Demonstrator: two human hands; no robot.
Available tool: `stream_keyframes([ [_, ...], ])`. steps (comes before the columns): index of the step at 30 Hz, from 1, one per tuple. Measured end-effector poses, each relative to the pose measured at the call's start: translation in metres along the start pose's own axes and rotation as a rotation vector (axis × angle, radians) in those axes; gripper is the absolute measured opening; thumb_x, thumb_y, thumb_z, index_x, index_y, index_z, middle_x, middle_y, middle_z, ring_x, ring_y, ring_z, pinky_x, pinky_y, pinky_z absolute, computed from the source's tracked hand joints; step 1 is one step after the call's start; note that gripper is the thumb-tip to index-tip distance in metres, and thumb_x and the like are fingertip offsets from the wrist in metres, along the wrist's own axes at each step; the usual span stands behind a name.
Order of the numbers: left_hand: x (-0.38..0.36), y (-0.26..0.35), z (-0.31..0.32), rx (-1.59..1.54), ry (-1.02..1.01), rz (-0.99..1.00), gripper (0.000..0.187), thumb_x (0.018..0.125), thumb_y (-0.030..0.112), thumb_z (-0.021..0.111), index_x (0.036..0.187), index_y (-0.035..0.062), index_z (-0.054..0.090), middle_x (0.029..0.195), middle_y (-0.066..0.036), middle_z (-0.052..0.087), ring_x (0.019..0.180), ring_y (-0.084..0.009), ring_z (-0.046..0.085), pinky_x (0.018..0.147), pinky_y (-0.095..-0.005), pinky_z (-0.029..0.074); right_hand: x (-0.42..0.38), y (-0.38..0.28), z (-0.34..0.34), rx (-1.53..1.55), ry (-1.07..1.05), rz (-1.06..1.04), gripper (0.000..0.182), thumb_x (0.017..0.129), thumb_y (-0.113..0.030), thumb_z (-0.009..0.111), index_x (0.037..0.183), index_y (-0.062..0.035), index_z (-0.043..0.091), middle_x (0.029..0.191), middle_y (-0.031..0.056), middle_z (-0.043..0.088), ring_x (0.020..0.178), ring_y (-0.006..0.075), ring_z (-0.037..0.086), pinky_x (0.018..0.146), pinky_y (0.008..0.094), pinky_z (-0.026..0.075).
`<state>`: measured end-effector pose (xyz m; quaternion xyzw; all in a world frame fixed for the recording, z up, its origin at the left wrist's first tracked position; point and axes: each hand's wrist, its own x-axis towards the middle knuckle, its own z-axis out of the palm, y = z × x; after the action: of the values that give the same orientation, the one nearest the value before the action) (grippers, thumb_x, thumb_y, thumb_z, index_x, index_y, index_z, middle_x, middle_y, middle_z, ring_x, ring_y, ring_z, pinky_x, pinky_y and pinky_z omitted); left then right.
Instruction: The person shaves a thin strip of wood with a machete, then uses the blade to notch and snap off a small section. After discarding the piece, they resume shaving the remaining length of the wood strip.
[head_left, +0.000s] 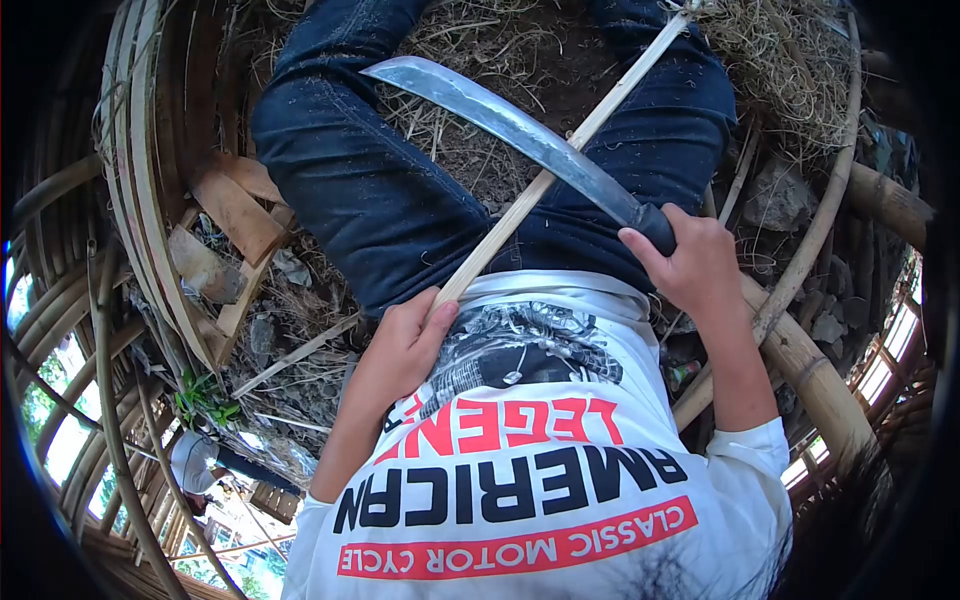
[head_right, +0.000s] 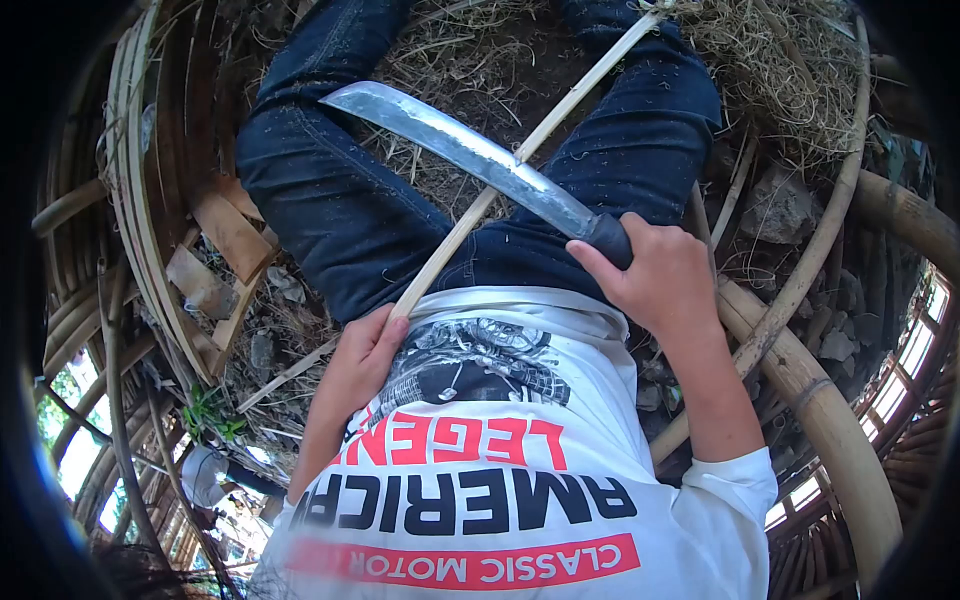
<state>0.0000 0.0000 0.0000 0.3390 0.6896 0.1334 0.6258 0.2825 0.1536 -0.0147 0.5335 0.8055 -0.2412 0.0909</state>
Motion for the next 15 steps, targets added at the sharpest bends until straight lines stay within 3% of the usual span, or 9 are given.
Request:
stream_keyframes([
  [3, 0.007, 0.000, 0.003, 0.015, 0.015, 0.033, 0.035, 0.103, 0.029, 0.048, 0.098, -0.0042, 0.058, 0.067, -0.005, 0.049, 0.067, -0.0098, 0.042, 0.061, -0.0285, 0.039, 0.002, -0.015, 0.007, 0.052, 0.044, -0.018, 0.057, 0.082, -0.059, 0.067, 0.072, -0.0032, 0.064, 0.058, 0.0172, 0.062, 0.056, 0.0352, 0.065, 0.054, 0.0416, 0.053],
  [5, 0.007, -0.003, 0.002, 0.038, 0.046, 0.087, 0.037, 0.101, 0.029, 0.050, 0.088, -0.0051, 0.055, 0.063, -0.020, 0.053, 0.055, -0.0217, 0.045, 0.056, -0.0375, 0.040, 0.002, -0.028, 0.017, 0.125, 0.047, -0.112, 0.057, 0.082, -0.059, 0.067, 0.072, -0.0035, 0.063, 0.057, 0.0166, 0.062, 0.054, 0.0349, 0.065, 0.054, 0.0413, 0.053],
  [10, 0.005, -0.001, 0.002, 0.031, 0.054, 0.081, 0.036, 0.102, 0.028, 0.050, 0.089, -0.0050, 0.055, 0.062, -0.018, 0.051, 0.056, -0.0190, 0.043, 0.056, -0.0368, 0.040, 0.015, -0.038, 0.016, 0.155, -0.033, -0.104, 0.058, 0.081, -0.061, 0.066, 0.072, -0.0041, 0.064, 0.059, 0.0174, 0.063, 0.057, 0.0362, 0.066, 0.055, 0.0421, 0.053],
  [15, -0.002, -0.015, -0.001, 0.014, 0.058, 0.050, 0.032, 0.102, 0.026, 0.050, 0.097, -0.0039, 0.058, 0.063, -0.015, 0.053, 0.059, -0.0134, 0.044, 0.057, -0.0339, 0.041, 0.029, -0.007, 0.008, 0.116, 0.051, 0.021, 0.062, 0.081, -0.062, 0.065, 0.071, -0.0018, 0.066, 0.062, 0.0205, 0.063, 0.061, 0.0373, 0.066, 0.058, 0.0442, 0.054],
])
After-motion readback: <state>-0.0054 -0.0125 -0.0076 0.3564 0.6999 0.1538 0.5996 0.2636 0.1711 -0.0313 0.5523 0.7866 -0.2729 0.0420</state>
